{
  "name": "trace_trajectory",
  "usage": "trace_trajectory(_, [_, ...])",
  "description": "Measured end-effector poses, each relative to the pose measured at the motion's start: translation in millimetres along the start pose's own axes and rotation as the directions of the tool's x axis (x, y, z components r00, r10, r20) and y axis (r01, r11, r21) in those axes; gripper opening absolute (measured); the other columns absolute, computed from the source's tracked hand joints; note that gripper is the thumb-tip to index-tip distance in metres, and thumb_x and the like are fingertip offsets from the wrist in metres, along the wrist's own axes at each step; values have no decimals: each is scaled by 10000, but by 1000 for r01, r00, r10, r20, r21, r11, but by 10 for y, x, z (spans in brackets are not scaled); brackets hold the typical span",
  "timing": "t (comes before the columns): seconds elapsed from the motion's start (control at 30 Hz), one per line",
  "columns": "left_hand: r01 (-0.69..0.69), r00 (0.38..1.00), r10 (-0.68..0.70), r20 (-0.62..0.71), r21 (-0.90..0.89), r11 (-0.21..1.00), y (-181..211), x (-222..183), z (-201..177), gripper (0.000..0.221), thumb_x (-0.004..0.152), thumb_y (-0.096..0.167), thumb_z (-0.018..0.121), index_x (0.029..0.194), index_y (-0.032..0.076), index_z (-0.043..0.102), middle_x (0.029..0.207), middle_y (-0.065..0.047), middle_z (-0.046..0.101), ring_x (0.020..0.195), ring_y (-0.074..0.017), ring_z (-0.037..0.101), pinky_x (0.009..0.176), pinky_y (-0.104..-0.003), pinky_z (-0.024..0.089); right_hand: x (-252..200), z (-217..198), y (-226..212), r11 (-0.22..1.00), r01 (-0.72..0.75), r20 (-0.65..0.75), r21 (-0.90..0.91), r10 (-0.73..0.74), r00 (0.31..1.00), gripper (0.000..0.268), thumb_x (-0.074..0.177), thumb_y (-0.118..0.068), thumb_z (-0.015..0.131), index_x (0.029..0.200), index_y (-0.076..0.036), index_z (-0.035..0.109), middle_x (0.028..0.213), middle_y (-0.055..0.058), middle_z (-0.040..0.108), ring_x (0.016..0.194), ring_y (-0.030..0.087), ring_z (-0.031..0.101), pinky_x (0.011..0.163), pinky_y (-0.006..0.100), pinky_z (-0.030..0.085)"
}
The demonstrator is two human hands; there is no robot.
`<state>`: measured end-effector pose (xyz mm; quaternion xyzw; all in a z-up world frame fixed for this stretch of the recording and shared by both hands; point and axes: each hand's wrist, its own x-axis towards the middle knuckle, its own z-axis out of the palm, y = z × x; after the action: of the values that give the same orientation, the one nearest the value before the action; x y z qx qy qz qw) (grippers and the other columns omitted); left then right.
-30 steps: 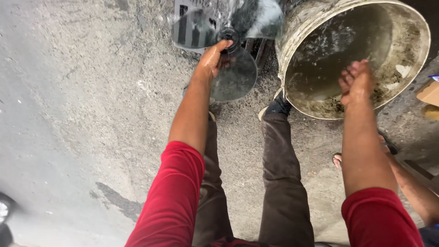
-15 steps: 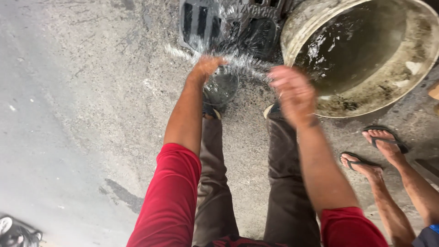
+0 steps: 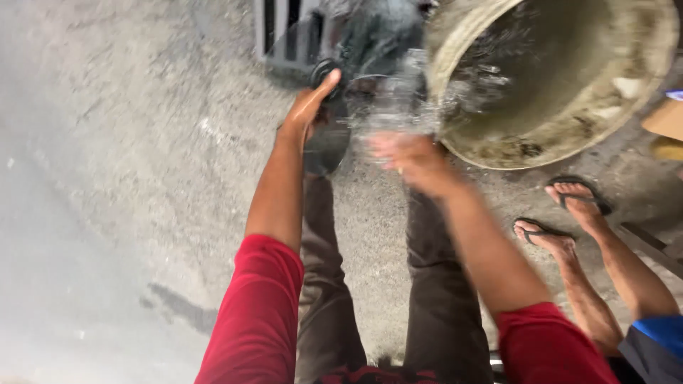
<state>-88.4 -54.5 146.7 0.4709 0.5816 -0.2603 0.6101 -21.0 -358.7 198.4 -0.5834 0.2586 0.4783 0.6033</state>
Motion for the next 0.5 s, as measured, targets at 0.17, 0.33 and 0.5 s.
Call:
trace_trajectory(0.17, [31,990,35,135,-460,887,57,-355,424,869,791,680,811,1278,-12,613,1085,-164,761,889,-291,752,732,-400,568,-339,1555,77,464,421,263,-779,-367,892,559,1024,-9,454,1533,179,318,1397,453,529,1270,533,595,1020,612,580])
trace_trajectory(0.33, [210,868,22,496,-407,889,-443,314,358,540,853,455,751,1246,91,685,1407,-75,683,1315,-293,637,905,-380,464,-603,1235,13,374,626,463,-684,-440,769,716,989,-79,625,1607,74,298,1524,361,449,1394,514,499,1096,542,508])
trace_trajectory(0.5, [190,917,-19,398,-394,899,91,-109,204,338,684,118,725,996,-11,711,941,-87,706,920,-232,762,679,-275,583,-321,-16,-576,734,477,146,-484,-469,871,453,1017,-248,687,1394,-68,510,1321,167,618,1167,305,631,942,373,573])
